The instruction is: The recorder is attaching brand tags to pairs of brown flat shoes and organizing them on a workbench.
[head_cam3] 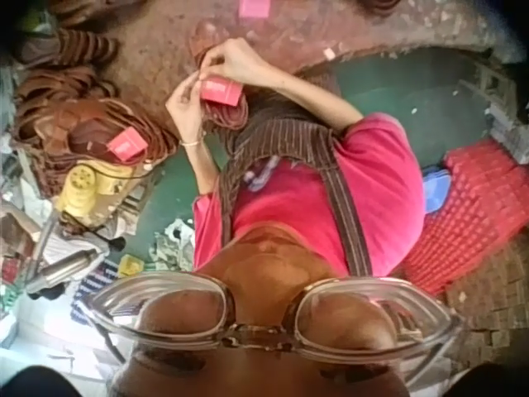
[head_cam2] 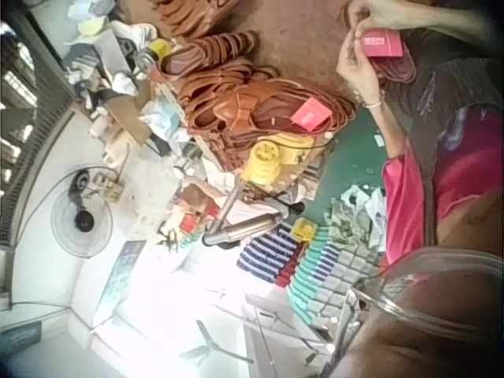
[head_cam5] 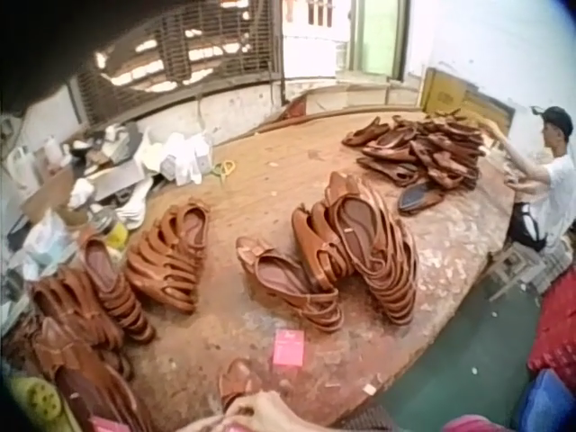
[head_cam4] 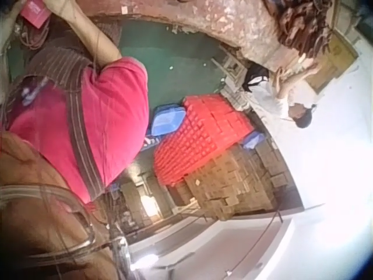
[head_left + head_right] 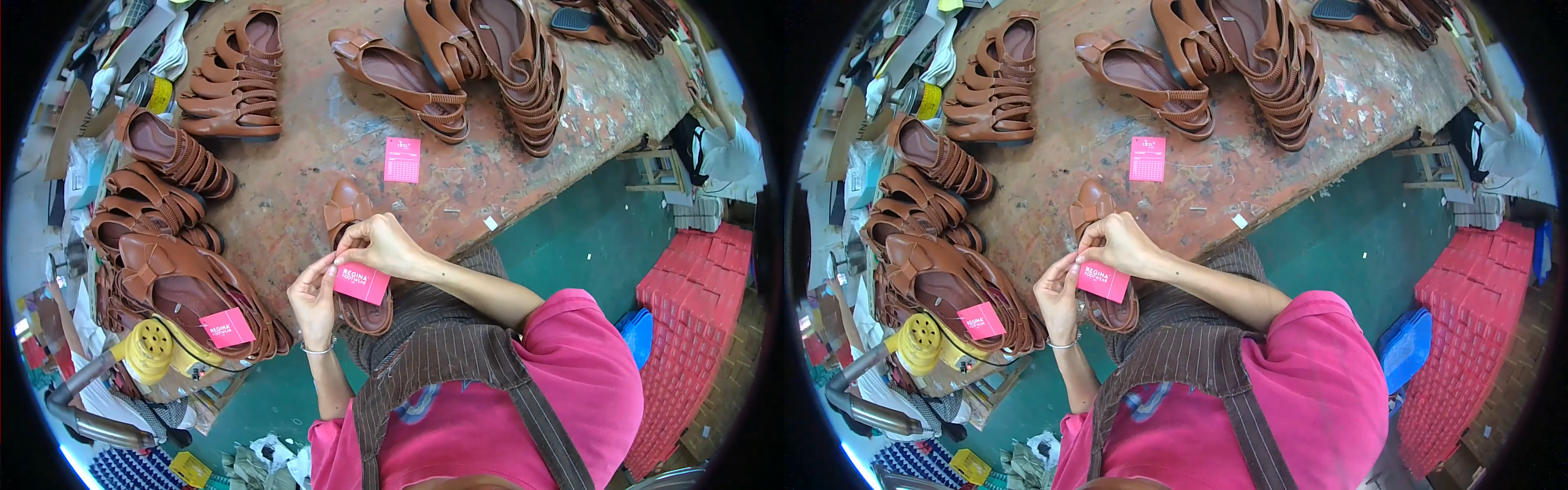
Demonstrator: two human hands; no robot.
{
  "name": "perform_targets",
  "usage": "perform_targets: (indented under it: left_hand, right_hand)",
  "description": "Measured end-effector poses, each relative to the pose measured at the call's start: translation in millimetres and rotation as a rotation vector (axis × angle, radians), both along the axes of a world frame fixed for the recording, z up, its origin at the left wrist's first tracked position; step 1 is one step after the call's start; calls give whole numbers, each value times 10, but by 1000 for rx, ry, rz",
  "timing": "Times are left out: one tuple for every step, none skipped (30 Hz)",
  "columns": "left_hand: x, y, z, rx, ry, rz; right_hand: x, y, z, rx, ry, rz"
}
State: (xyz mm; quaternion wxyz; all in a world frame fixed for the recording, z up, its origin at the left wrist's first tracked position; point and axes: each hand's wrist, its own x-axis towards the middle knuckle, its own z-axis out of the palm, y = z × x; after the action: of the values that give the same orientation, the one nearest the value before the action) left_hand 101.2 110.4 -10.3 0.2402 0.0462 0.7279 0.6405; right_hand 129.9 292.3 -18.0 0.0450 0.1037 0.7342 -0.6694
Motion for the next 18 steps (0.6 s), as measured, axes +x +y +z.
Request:
perform_targets:
  left_hand:
    - [-5, -7, 17, -7, -2, -3]
    - [-15, -8, 30, 30, -18, -20]
    - [-24, -9, 39, 67, -35, -36]
    - [-26, -4, 42, 60, -38, -35]
    - [-27, 5, 42, 53, -46, -45]
    - [-25, 9, 43, 46, -54, -54]
    - [-22, 15, 48, 41, -56, -52]
    - [-18, 19, 55, 39, -40, -52]
    - [-13, 22, 59, 37, -23, -53]
    - [-10, 19, 55, 33, -24, -50]
    - [-7, 16, 48, 52, -31, -52]
    - [-5, 13, 44, 71, -38, -52]
    - [-4, 13, 46, 67, -39, -50]
    - [-5, 14, 51, 63, -20, -57]
    - [-5, 17, 56, 58, -2, -64]
    - [-1, 22, 69, 54, -3, -59]
    - [6, 33, 82, 55, 10, -42]
    - [16, 36, 89, 55, 23, -25]
  right_hand:
    - [2, -1, -8, -7, -2, -3]
    - [-3, 12, -22, 26, 62, -5]
    - [-9, 21, -36, 58, 126, -7]
    - [-11, 27, -45, 52, 123, -6]
    - [-13, 31, -51, 45, 128, 13]
    - [-14, 33, -54, 38, 133, 32]
    - [-20, 44, -54, 33, 131, 33]
    - [-26, 54, -48, 55, 142, 42]
    - [-28, 62, -38, 78, 153, 50]
    - [-31, 65, -20, 73, 152, 52]
    - [-32, 71, 5, 83, 118, 93]
    - [-35, 71, 21, 94, 84, 134]
    - [-36, 68, 27, 90, 84, 136]
    - [-37, 64, 29, 144, 124, 149]
    - [-36, 59, 31, 197, 164, 162]
    - [-36, 51, 39, 192, 164, 167]
    - [-34, 42, 46, 177, 146, 162]
    - [-26, 30, 47, 163, 128, 157]
